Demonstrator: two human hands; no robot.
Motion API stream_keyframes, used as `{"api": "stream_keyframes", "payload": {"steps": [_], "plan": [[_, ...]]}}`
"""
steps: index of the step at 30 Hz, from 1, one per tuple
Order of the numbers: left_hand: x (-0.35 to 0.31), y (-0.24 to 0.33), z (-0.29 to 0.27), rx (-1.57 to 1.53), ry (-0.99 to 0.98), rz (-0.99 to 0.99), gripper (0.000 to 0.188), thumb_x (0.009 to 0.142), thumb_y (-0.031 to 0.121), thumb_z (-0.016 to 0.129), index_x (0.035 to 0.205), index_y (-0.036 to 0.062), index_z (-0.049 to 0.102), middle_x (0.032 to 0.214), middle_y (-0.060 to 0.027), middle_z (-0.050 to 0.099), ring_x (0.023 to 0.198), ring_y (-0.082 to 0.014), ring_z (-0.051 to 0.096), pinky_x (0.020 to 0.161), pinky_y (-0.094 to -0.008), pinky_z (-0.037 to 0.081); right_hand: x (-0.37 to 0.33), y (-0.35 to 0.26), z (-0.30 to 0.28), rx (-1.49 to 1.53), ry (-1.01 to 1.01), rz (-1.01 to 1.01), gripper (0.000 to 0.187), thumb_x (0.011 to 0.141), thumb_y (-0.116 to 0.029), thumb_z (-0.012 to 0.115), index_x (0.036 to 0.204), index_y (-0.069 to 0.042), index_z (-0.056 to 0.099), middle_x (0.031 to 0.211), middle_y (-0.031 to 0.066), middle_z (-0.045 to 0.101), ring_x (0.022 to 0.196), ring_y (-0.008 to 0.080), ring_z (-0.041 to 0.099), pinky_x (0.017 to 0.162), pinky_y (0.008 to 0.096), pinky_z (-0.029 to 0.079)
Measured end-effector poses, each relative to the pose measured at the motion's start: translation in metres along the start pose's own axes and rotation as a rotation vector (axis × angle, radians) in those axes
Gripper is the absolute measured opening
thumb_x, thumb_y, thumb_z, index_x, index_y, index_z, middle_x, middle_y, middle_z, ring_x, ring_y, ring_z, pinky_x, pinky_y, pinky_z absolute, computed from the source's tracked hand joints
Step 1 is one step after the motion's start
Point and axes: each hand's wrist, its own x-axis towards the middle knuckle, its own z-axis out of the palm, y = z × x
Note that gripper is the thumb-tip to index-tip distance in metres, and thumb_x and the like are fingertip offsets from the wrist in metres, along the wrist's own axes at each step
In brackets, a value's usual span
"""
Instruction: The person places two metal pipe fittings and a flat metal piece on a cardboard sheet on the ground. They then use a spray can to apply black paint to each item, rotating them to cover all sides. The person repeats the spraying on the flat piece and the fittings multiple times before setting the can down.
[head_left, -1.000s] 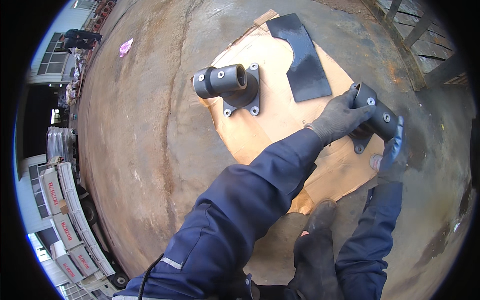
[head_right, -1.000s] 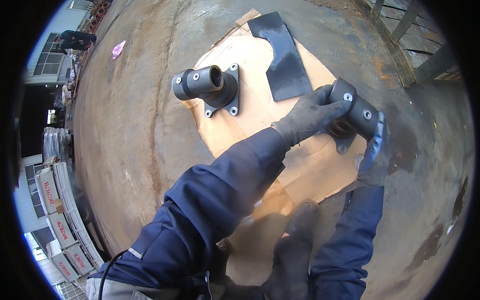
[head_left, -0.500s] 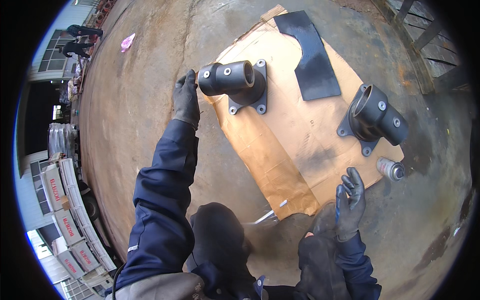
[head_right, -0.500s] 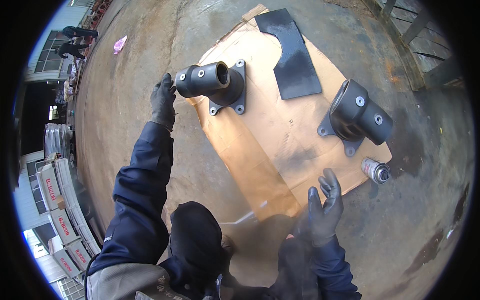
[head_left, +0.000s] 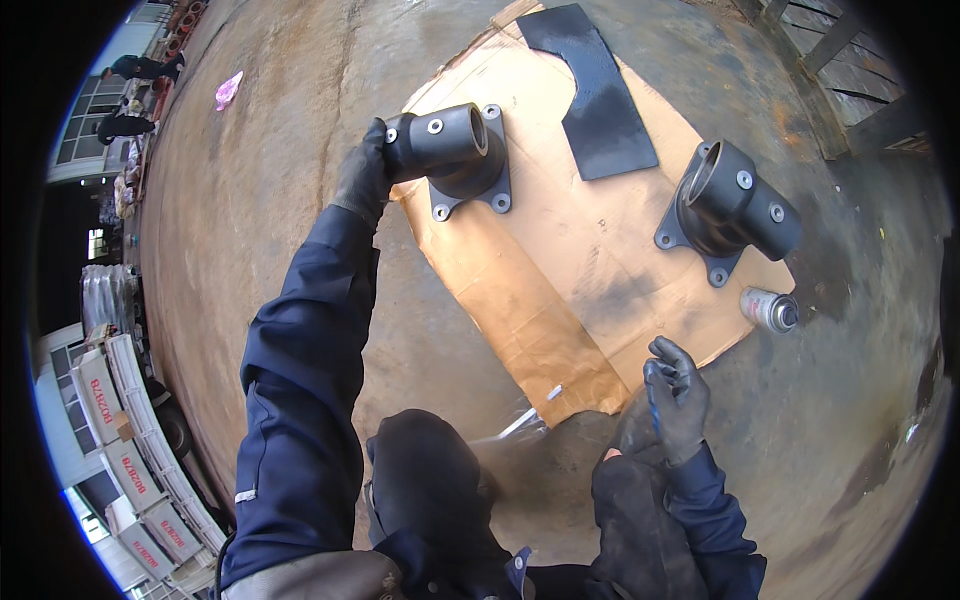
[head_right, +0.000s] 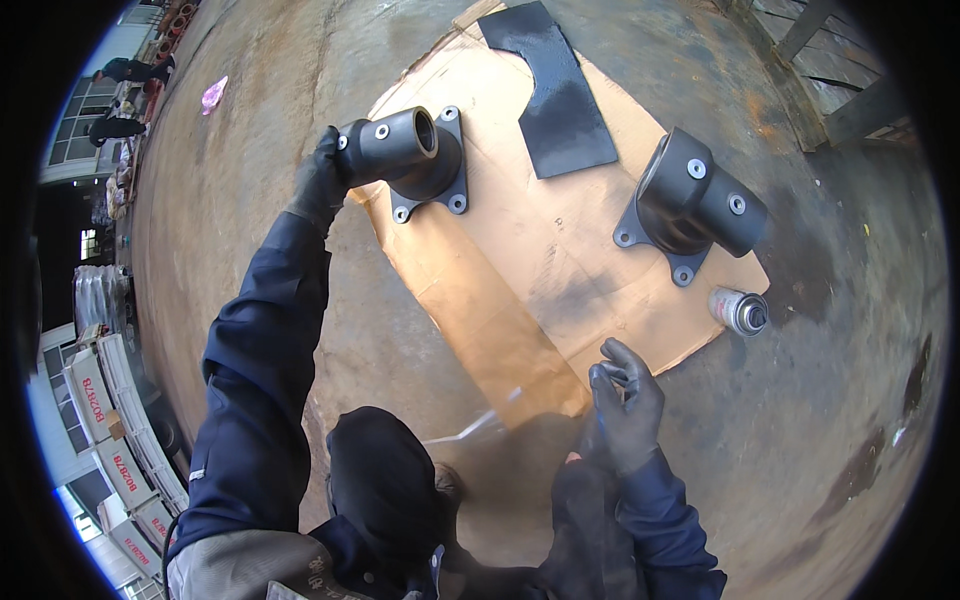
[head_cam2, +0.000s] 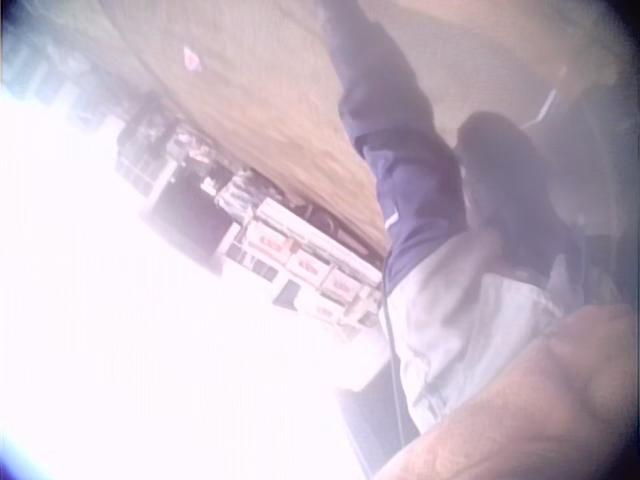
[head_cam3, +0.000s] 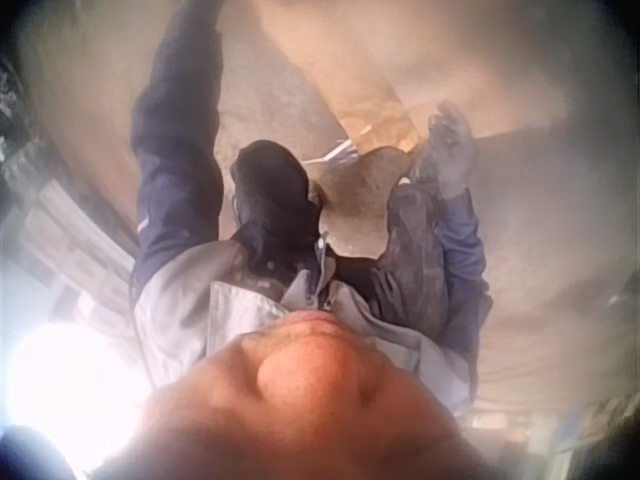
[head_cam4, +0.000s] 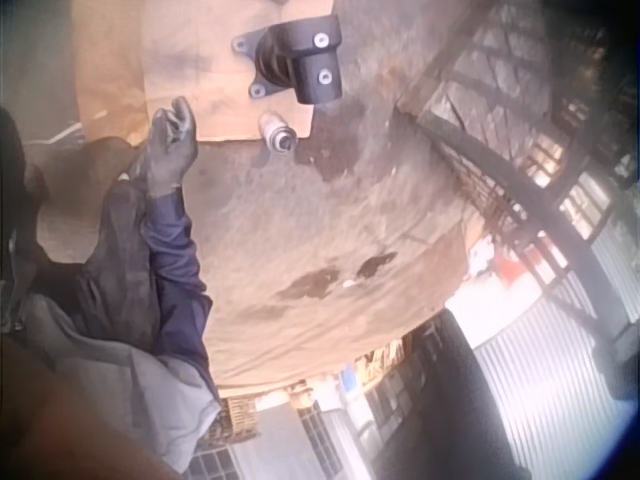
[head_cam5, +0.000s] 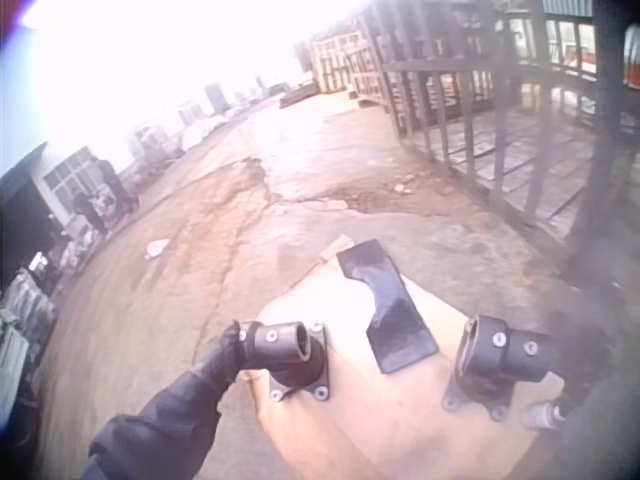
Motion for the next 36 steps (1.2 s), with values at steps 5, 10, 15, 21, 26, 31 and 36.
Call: {"api": "stream_keyframes", "payload": {"steps": [5,10,15,21,26,31,36], "plan": [[-0.037,0.001,0.027,0.238,0.159,0.122,0.052,0.108,0.046,0.067,0.126,-0.0022,0.073,0.115,-0.0151,0.077,0.100,-0.0232,0.074,0.092,-0.0373,0.060,-0.006,0.000,-0.003,-0.053,-0.027,0.016,0.046,0.102,-0.007,0.074,0.144,0.006,0.063,0.133,0.0199,0.073,0.113,0.0206,0.071,0.097,0.0346,0.058],[-0.094,0.018,0.055,0.429,0.273,0.123,0.052,0.107,0.047,0.070,0.120,-0.0038,0.076,0.109,-0.0147,0.078,0.098,-0.0231,0.073,0.090,-0.0366,0.059,-0.025,0.010,-0.006,0.016,-0.030,0.132,0.046,0.103,-0.011,0.075,0.145,0.006,0.063,0.131,0.0176,0.074,0.109,0.0187,0.071,0.094,0.0323,0.058],[-0.178,0.019,0.064,0.488,0.023,0.292,0.046,0.108,0.039,0.071,0.103,-0.0063,0.079,0.086,-0.0123,0.075,0.069,-0.0184,0.071,0.064,-0.0310,0.059,-0.050,0.039,-0.025,-0.020,0.017,0.110,0.043,0.104,-0.011,0.074,0.143,0.004,0.064,0.124,0.0115,0.075,0.105,0.0132,0.069,0.092,0.0285,0.058],[-0.298,-0.078,0.132,0.840,-0.078,0.411,0.043,0.104,0.038,0.075,0.078,0.0034,0.073,0.059,-0.0129,0.067,0.052,-0.0331,0.066,0.059,-0.0432,0.056,-0.047,0.052,-0.020,0.021,0.051,0.166,0.038,0.106,-0.006,0.070,0.142,0.005,0.065,0.123,0.0094,0.075,0.104,0.0120,0.069,0.095,0.0281,0.057],[-0.312,-0.135,0.203,1.211,-0.147,0.517,0.042,0.102,0.037,0.068,0.074,0.0060,0.068,0.066,-0.0188,0.071,0.064,-0.0390,0.071,0.072,-0.0498,0.057,-0.036,0.044,-0.019,0.003,0.048,0.159,0.038,0.107,-0.006,0.068,0.142,0.008,0.064,0.124,0.0099,0.074,0.107,0.0139,0.069,0.097,0.0293,0.056],[-0.304,-0.151,0.214,1.244,-0.179,0.477,0.046,0.104,0.042,0.062,0.078,0.0057,0.071,0.064,-0.0184,0.071,0.064,-0.0381,0.072,0.090,-0.0498,0.055,-0.040,0.040,-0.017,0.045,0.053,0.210,0.039,0.107,-0.006,0.067,0.143,0.009,0.063,0.127,0.0119,0.073,0.113,0.0156,0.069,0.101,0.0307,0.055],[-0.313,-0.125,0.199,1.333,-0.300,0.467,0.049,0.095,0.051,0.074,0.093,0.0026,0.071,0.086,-0.0192,0.075,0.084,-0.0355,0.075,0.097,-0.0497,0.053,-0.033,0.047,-0.019,0.021,0.060,0.160,0.039,0.107,-0.007,0.069,0.143,0.009,0.062,0.129,0.0129,0.072,0.115,0.0160,0.068,0.102,0.0311,0.055]]}}
